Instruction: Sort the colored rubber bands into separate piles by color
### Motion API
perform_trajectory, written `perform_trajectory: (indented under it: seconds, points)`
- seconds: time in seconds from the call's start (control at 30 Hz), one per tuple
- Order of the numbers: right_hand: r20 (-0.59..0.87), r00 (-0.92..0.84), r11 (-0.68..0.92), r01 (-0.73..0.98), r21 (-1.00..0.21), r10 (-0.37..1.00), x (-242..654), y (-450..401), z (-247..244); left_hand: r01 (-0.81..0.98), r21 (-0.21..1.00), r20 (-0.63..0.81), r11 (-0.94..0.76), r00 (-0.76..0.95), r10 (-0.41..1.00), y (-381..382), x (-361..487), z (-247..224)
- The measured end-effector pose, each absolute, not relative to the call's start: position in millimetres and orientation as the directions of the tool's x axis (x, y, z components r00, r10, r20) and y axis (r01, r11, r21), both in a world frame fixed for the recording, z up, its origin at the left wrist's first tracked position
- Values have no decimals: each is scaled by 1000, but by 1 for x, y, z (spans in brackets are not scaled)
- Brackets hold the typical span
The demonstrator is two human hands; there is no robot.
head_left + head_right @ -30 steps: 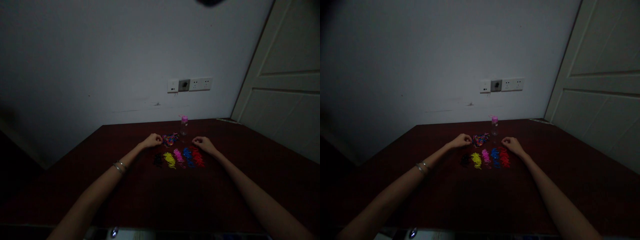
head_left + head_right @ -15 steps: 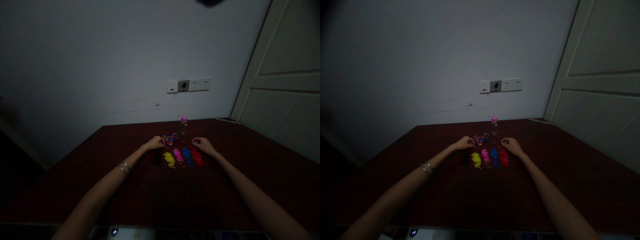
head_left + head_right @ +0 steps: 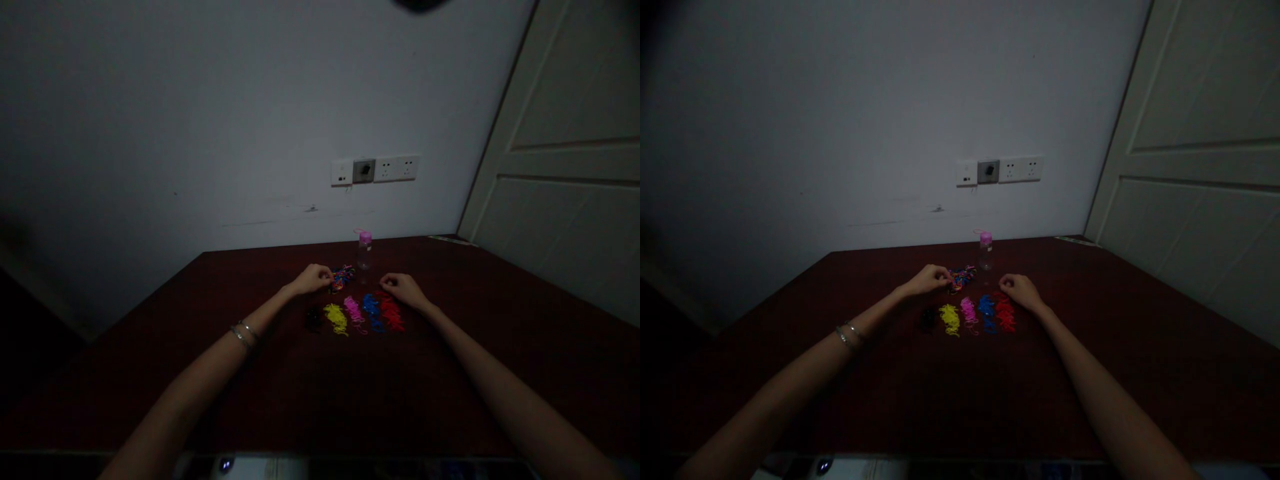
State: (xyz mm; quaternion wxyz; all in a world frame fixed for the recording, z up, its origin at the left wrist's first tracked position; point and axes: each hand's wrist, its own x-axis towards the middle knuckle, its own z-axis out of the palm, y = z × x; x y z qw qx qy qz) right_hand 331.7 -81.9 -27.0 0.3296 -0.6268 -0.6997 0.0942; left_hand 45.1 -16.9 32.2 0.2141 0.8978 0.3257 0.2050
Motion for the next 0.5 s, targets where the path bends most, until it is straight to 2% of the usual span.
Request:
perform_trajectory:
  seconds: [0.17, 0.5]
  points:
    - [335, 18, 175, 825, -538, 942, 331, -83, -25, 434, 566, 184, -701, 762, 621, -39, 62, 48]
    - [311, 77, 102, 849, -519, 947, 324, -85, -23, 369, 514, 99, -774, 871, 481, -65, 79, 46]
